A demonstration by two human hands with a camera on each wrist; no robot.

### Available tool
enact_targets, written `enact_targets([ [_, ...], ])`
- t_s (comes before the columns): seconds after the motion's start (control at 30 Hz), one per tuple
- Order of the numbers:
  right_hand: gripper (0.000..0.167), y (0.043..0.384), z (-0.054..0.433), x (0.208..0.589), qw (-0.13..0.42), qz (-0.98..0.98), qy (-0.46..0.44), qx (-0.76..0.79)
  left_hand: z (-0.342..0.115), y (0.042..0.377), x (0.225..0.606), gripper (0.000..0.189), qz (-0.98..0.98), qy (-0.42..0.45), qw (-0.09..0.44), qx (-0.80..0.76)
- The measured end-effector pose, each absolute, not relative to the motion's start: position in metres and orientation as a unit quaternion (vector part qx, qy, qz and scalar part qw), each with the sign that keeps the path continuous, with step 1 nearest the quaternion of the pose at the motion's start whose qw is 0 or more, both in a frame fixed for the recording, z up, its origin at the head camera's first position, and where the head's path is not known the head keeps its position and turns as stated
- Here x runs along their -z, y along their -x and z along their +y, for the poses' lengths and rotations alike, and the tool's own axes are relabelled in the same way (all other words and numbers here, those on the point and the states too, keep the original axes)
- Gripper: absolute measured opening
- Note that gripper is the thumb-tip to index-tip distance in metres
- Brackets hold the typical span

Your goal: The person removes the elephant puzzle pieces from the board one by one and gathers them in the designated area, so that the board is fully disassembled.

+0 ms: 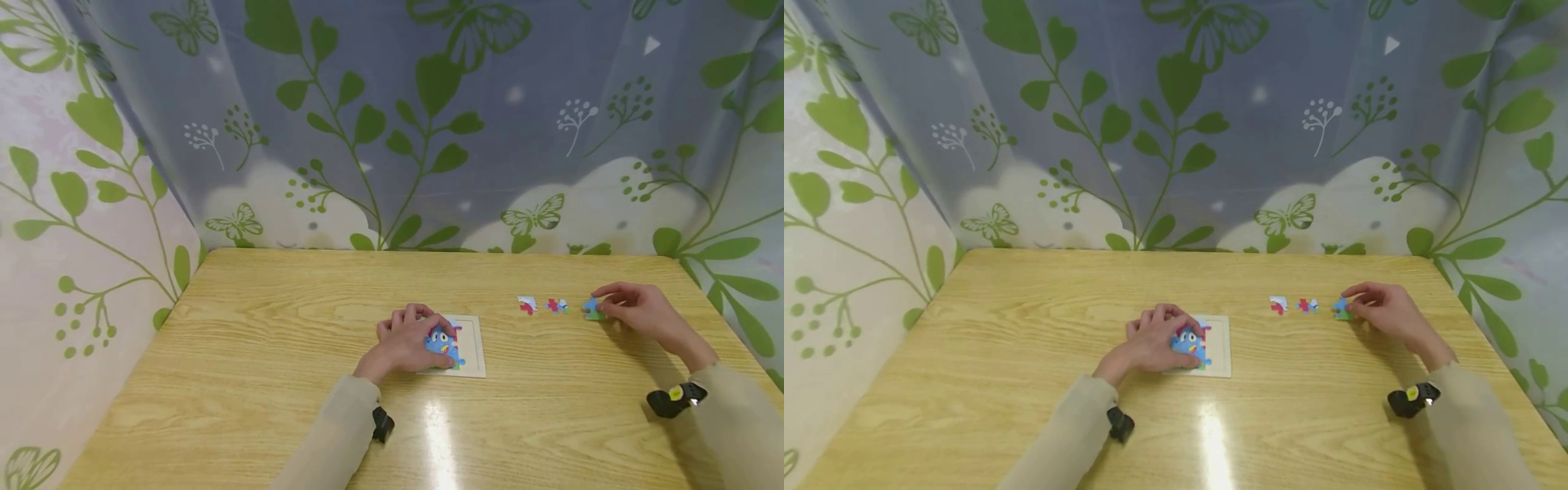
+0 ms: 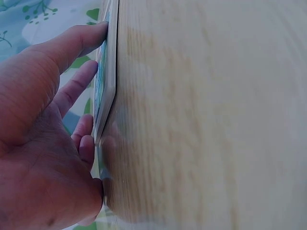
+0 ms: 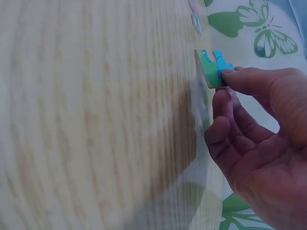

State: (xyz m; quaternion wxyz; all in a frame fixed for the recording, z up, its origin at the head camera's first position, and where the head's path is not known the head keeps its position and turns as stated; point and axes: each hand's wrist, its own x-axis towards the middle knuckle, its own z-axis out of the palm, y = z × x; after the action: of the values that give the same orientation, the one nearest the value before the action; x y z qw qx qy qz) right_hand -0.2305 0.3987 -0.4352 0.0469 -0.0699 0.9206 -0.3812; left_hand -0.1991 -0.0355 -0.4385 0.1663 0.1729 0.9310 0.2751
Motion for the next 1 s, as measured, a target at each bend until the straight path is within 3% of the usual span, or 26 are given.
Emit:
enact_targets([
  [0.43, 0.037, 0.241, 0.397, 0.438, 0.076, 0.921, 0.051, 0.378, -0.036, 0.2, 0.439, 0.031, 0.932, -0.173, 0.169, -0.271],
  [1.0, 0.039, 0.245, 0.399, 0.443, 0.068, 0.928, 0.039, 0.365, -0.035, 0.199, 0.438, 0.031, 0.934, -0.167, 0.172, -0.265],
])
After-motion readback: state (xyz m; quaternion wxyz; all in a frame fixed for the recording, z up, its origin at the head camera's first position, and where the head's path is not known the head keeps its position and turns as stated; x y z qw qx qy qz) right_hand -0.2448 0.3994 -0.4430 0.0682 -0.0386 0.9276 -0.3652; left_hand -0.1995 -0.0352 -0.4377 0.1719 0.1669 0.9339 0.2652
